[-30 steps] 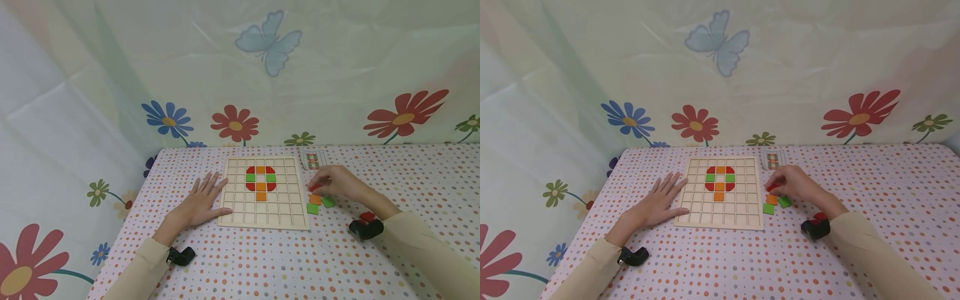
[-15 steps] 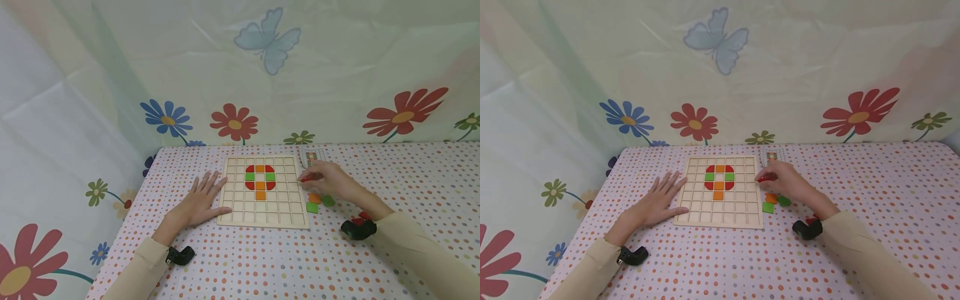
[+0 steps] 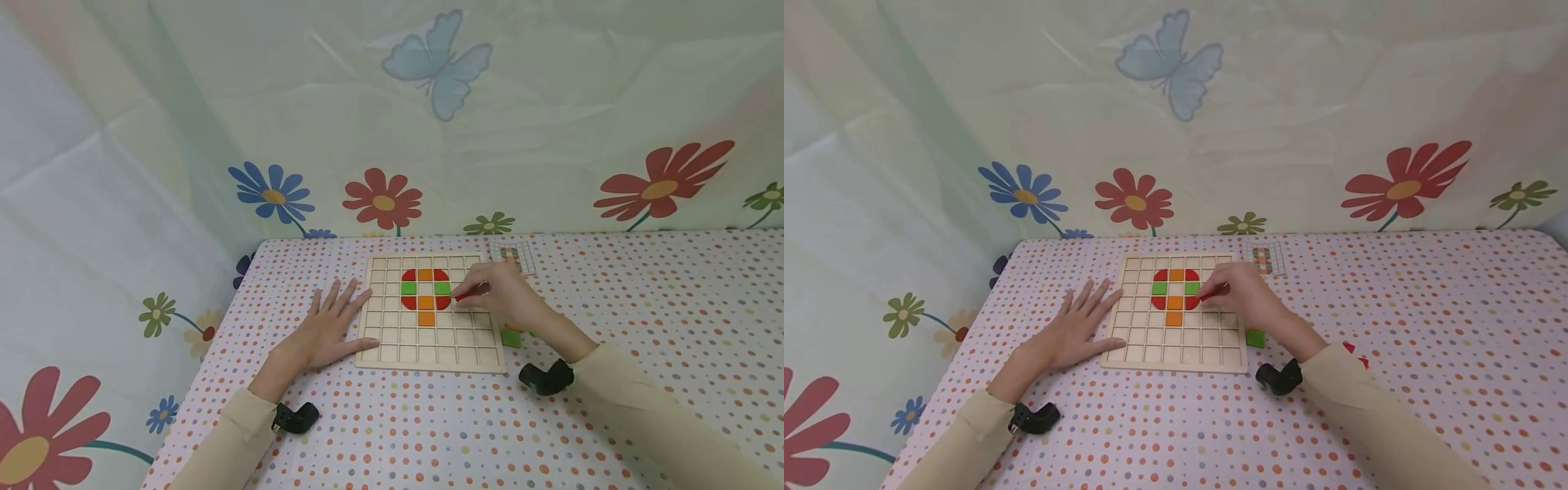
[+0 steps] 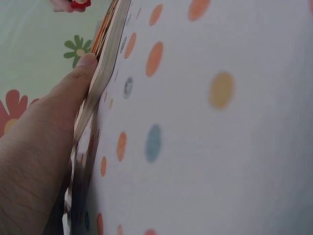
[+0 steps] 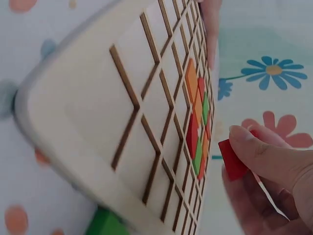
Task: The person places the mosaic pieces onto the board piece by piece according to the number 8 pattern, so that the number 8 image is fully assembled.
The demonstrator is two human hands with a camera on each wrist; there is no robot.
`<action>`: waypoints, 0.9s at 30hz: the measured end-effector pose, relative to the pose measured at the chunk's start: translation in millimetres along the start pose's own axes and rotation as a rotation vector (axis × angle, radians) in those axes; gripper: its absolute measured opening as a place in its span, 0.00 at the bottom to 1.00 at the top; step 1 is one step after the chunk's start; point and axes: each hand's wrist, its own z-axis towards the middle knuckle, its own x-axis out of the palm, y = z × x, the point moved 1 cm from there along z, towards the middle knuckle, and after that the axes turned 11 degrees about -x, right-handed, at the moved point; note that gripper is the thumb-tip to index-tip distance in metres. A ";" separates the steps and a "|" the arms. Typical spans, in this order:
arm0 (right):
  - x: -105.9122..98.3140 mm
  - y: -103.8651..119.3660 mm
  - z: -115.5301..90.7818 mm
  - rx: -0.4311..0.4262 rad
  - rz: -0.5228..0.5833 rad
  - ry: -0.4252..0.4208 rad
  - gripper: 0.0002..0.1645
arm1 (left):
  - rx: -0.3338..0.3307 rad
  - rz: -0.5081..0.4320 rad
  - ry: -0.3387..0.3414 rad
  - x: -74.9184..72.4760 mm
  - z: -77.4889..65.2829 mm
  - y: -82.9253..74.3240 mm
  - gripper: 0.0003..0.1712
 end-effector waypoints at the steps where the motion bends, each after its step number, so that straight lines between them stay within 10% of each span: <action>1: 2.7 0.5 0.7 0.003 0.005 0.003 0.09 | 0.000 -0.002 0.001 0.2 0.0 0.0 0.57; 27: 31.4 5.2 10.1 0.049 -0.045 0.175 0.10 | 0.002 -0.005 0.000 1.8 1.0 1.7 0.57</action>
